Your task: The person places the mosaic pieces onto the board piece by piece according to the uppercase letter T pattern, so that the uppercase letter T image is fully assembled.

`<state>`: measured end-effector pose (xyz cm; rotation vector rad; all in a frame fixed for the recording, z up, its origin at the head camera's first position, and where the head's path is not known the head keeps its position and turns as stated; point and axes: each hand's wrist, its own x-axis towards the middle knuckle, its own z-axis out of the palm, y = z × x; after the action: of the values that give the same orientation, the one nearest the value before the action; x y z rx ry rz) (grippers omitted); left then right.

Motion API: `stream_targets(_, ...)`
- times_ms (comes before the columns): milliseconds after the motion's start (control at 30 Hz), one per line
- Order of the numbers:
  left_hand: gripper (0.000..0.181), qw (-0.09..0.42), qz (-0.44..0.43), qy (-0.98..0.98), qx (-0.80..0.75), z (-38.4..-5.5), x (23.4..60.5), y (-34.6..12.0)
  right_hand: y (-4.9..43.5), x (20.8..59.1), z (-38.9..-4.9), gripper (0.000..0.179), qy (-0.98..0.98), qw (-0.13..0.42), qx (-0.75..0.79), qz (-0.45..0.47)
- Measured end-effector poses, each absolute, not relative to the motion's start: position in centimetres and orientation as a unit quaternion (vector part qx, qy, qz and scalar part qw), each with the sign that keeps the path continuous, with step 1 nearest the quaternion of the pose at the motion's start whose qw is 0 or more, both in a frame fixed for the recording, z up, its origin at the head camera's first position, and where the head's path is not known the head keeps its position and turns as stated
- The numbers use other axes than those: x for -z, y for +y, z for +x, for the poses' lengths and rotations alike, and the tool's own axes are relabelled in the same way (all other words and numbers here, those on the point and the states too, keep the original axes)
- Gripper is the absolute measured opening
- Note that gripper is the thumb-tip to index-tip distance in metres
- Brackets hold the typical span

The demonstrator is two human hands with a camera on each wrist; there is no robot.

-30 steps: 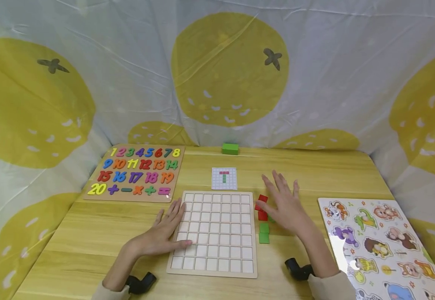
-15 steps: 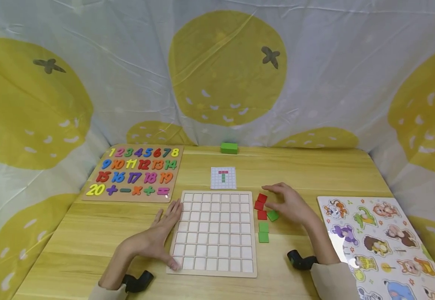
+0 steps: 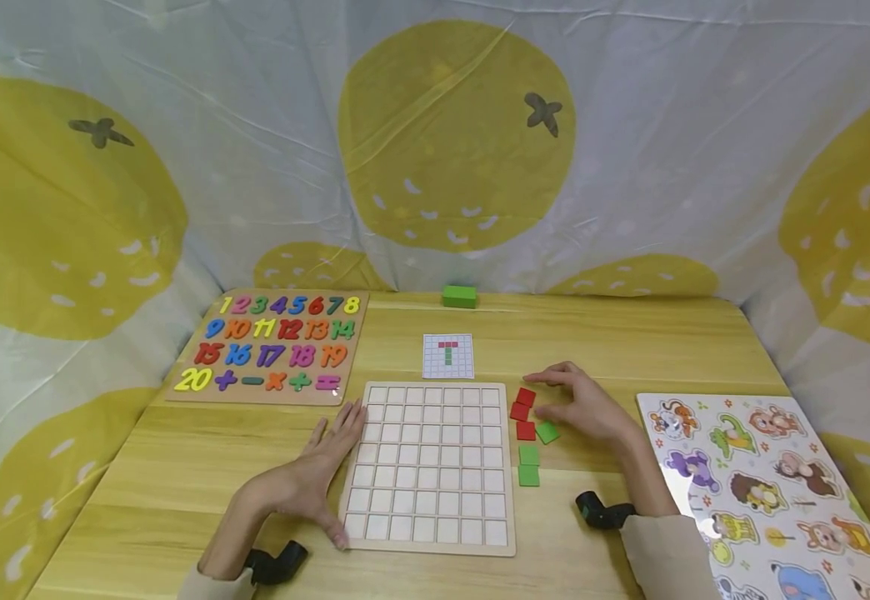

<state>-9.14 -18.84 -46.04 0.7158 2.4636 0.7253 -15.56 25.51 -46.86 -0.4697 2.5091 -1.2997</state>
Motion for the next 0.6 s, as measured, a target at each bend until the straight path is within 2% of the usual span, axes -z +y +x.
stream_targets(600, 0.166, 0.242, 0.254, 0.898, -0.265, -9.17, 46.23, -18.82, 25.23, 47.58, -16.36, 0.039, 0.872, 0.135, 0.446, -0.151)
